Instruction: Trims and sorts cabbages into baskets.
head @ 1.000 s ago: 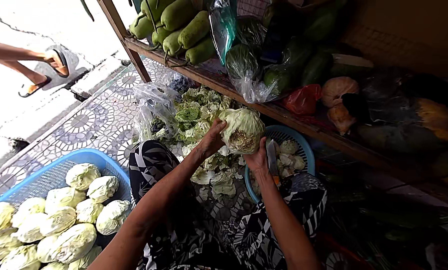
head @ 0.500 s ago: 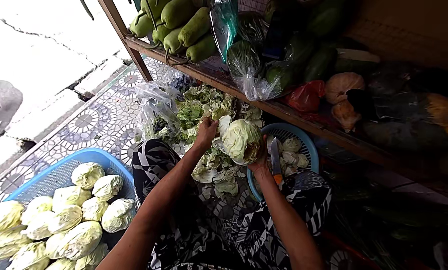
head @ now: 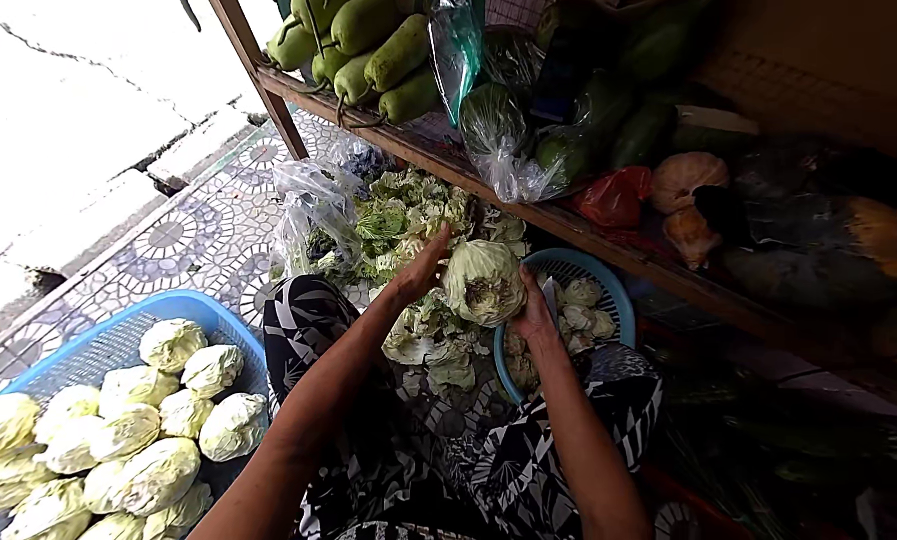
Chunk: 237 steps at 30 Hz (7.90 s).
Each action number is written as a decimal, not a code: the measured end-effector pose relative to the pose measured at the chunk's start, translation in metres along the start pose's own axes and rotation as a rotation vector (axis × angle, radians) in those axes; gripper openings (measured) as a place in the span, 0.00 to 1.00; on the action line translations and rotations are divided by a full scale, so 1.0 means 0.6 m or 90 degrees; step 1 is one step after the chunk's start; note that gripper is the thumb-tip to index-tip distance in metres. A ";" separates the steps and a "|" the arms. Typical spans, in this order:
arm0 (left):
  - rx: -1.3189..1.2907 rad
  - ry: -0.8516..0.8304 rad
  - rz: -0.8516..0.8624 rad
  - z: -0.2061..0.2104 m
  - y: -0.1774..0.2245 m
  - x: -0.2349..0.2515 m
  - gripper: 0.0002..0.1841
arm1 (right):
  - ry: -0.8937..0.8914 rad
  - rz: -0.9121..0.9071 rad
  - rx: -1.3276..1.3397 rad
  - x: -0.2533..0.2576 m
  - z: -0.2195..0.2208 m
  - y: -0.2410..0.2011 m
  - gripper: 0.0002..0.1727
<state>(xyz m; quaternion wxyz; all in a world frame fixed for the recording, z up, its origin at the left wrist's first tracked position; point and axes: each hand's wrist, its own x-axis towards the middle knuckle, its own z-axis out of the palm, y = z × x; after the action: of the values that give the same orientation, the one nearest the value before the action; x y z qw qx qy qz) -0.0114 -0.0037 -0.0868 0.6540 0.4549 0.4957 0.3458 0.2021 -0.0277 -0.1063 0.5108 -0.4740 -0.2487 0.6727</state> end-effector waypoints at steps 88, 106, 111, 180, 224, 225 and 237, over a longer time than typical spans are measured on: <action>-0.004 -0.007 0.448 -0.012 -0.018 0.050 0.06 | 0.150 0.099 0.165 0.005 0.009 -0.003 0.37; 0.483 0.234 0.130 -0.023 -0.024 0.044 0.23 | 0.033 -0.065 0.214 0.017 -0.009 0.020 0.31; 0.277 0.014 0.209 -0.016 -0.009 0.014 0.34 | 0.039 -0.106 0.132 0.025 -0.013 0.031 0.25; 0.385 0.234 -0.041 -0.022 -0.006 0.047 0.48 | 0.034 0.032 0.353 0.008 0.011 0.035 0.47; -0.264 0.389 0.264 -0.014 -0.016 0.060 0.07 | 0.109 0.192 0.152 0.024 0.009 0.043 0.47; -0.257 0.417 0.263 -0.017 -0.017 0.062 0.07 | 0.120 0.168 0.148 0.025 0.007 0.045 0.44; 0.108 -0.031 0.099 0.020 -0.021 0.011 0.35 | 0.127 0.217 0.220 0.009 0.004 0.032 0.54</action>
<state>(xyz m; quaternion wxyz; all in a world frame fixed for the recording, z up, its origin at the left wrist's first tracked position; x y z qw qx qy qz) 0.0020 -0.0052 -0.0994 0.5963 0.5537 0.4703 0.3415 0.1911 -0.0292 -0.1229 0.4856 -0.4789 0.0050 0.7313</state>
